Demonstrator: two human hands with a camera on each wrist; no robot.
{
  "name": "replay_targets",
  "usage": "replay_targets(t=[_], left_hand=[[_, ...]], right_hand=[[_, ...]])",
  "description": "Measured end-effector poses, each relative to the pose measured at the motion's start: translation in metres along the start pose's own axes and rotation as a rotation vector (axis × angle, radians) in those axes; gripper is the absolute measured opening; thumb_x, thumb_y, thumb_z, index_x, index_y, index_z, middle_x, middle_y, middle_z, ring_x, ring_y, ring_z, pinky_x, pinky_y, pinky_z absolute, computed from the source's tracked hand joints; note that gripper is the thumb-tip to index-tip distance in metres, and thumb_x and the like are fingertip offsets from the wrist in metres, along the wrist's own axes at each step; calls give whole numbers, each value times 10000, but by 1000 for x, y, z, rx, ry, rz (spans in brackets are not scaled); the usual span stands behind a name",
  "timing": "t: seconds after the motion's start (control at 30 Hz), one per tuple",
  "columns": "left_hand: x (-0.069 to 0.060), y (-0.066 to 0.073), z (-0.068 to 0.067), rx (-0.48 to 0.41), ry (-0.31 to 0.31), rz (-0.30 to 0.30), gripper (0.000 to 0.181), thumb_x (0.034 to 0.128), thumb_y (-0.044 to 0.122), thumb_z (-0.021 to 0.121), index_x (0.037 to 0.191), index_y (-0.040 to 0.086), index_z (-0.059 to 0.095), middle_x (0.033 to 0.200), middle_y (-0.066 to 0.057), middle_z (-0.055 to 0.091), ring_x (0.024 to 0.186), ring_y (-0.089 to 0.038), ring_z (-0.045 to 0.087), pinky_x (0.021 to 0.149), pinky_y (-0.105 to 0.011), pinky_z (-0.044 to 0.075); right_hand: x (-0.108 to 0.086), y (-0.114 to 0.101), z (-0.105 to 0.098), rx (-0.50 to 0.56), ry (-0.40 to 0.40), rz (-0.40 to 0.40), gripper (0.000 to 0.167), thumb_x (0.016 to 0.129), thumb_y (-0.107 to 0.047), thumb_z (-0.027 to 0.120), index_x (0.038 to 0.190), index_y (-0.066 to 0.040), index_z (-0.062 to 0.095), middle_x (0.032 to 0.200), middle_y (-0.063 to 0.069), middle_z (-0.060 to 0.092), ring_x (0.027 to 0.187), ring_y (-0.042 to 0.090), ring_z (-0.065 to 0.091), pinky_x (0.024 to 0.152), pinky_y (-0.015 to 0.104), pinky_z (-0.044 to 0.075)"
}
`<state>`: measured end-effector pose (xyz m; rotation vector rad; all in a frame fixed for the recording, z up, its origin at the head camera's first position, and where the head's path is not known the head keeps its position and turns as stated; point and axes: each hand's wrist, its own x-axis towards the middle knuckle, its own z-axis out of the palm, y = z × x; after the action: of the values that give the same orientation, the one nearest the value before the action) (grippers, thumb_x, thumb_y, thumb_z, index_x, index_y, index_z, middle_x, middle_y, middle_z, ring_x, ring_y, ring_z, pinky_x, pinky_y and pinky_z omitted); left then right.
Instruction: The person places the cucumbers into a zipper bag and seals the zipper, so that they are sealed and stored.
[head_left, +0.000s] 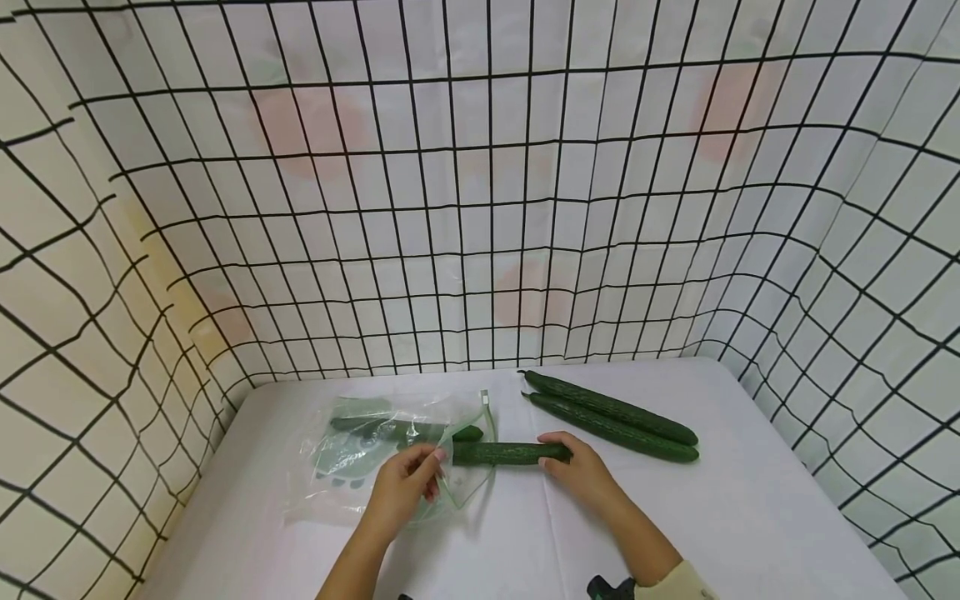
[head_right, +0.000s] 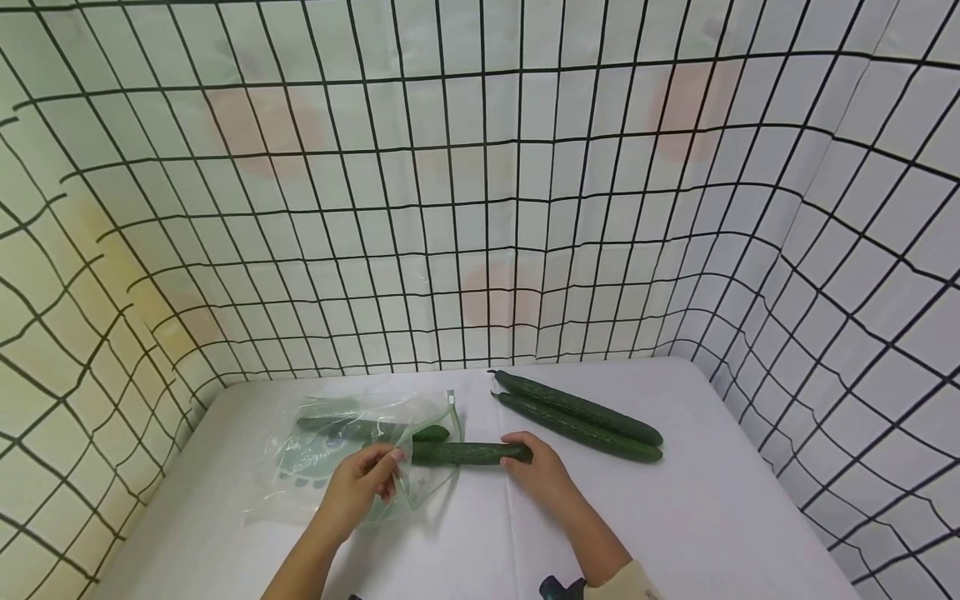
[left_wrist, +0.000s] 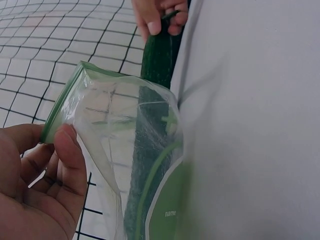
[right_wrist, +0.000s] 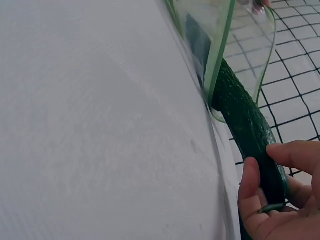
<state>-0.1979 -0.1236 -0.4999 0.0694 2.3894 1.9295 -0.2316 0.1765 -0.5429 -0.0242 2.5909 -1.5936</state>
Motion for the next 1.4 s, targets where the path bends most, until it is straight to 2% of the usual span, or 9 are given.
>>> replay_targets(t=[0.07,0.13,0.3,0.6,0.87,0.97,1.17,1.23,1.4], left_hand=[[0,0,0,0,10,1,283,972,340,675,1049,70,712,824,-139,670,613,-146,595,569,-260,563],[1,0,-1,-1,13,6,278,970,335,681,1035,67,713,818,-143,669,606,-145,595,565,-258,562],[1,-1,0,-17,9,12,278,966,330,688,1021,59,712,805,-138,664,604,-142,594,561,-258,562],[0,0,1,-20,12,6,268,977,320,672,1023,57,703,826,-171,667,605,-144,586,561,-256,555],[-1,1,1,-22,5,10,281,973,335,675,1030,61,701,830,-181,664,609,-141,587,563,-254,556],[-1,0,1,-19,0,10,285,972,338,678,1024,59,702,836,-199,662,612,-141,592,567,-252,558],[0,-1,2,-7,-4,9,280,973,328,679,1004,51,702,842,-225,655,607,-136,592,565,-246,559],[0,-1,2,-5,-5,10,277,976,325,676,1002,51,701,841,-219,655,606,-135,591,563,-246,559],[0,-1,2,-7,-9,14,276,979,326,671,1003,52,698,840,-206,657,609,-139,592,564,-248,559]], right_hand=[[0,1,-3,67,-10,5,364,936,-164,729,1291,-142,654,1304,86,660,1079,177,640,872,289,533],[-1,0,-6,132,-35,-6,376,946,-112,705,1310,-64,627,1247,139,676,1007,159,659,816,237,545],[-2,-3,-9,214,-82,-39,406,965,-73,671,1347,28,575,1190,209,688,1009,196,700,818,233,590],[2,-7,2,239,-104,-78,423,959,-85,687,1343,57,582,1173,241,701,1000,173,712,812,193,591],[7,-8,16,167,-74,-114,424,926,-154,744,1308,-2,640,1225,164,697,972,90,646,780,149,531],[7,-11,21,193,-105,-130,433,945,-139,718,1331,28,614,1223,194,694,977,78,665,793,149,549],[7,-17,30,311,-195,-165,452,988,-52,632,1376,132,492,1274,310,626,1057,200,712,861,183,582],[7,-18,33,345,-189,-152,423,985,-24,617,1358,132,491,1289,317,606,1063,242,715,867,187,582],[6,-18,35,353,-149,-117,375,987,-28,599,1337,89,539,1260,274,615,1058,296,728,857,178,577]])
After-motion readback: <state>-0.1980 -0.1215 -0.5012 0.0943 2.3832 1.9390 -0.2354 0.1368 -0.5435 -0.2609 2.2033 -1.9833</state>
